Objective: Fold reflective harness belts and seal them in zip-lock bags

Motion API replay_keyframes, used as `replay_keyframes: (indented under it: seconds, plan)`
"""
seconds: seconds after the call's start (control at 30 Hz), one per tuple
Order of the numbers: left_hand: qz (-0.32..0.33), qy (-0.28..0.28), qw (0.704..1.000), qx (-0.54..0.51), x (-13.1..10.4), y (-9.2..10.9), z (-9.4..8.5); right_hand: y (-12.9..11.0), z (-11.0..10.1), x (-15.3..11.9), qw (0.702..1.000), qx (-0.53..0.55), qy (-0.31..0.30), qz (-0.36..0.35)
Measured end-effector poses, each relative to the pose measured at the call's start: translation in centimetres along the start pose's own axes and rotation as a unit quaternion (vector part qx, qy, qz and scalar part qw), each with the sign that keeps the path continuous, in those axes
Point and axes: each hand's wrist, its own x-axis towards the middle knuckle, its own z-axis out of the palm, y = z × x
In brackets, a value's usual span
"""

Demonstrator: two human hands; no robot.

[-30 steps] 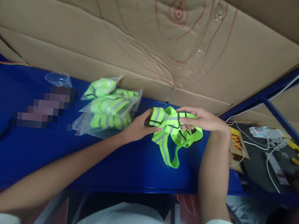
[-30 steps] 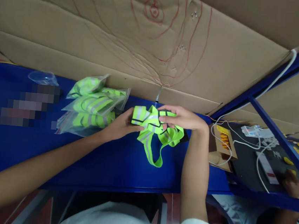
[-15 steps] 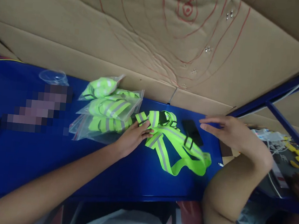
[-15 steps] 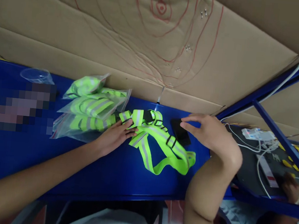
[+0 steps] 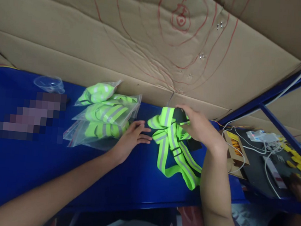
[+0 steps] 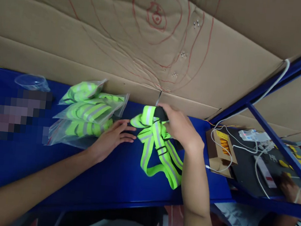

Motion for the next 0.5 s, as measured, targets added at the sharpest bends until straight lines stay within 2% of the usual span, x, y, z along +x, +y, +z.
replay_keyframes:
  seconds: [0.07,0.1,0.13,0.17,0.2,0.23,0.27,0.3,0.37,0.43,0.5]
  plan:
    - [0.115,0.026,0.988,0.100,-0.9,-0.3,0.4,-0.4,-0.3,-0.8,0.997,-0.062,0.013,0.034]
    - [0.193,0.014,0.966,0.169,-1.5,-0.3,0.7,-0.7,-0.2,-1.1,0.997,-0.074,0.000,0.033]
    - [0.279,-0.006,0.927,0.249,-2.0,-0.2,0.9,-1.1,-0.1,-1.4,0.997,-0.070,-0.027,0.016]
    - [0.357,-0.029,0.876,0.324,-2.5,0.1,1.0,-1.5,0.0,-1.6,0.997,-0.049,-0.061,-0.014]
    - [0.412,-0.050,0.828,0.378,-2.8,0.4,1.1,-1.8,0.1,-1.7,0.994,-0.019,-0.097,-0.051]
    - [0.439,-0.070,0.797,0.408,-3.0,0.7,1.1,-2.1,0.2,-1.8,0.988,0.015,-0.130,-0.084]
    - [0.447,-0.085,0.784,0.423,-3.0,0.9,1.1,-2.2,0.1,-1.9,0.981,0.046,-0.155,-0.107]
    - [0.442,-0.096,0.783,0.427,-2.9,1.1,0.9,-2.2,0.0,-2.0,0.976,0.066,-0.171,-0.116]
    - [0.412,-0.102,0.797,0.430,-2.4,1.1,0.5,-1.8,-0.3,-2.1,0.979,0.066,-0.170,-0.091]
    - [0.376,-0.076,0.810,0.444,-2.0,1.0,0.1,-1.3,-0.7,-2.2,0.988,0.033,-0.146,-0.048]
    - [0.352,-0.032,0.820,0.449,-1.8,0.9,-0.1,-1.1,-0.7,-2.3,0.990,0.012,-0.133,-0.036]
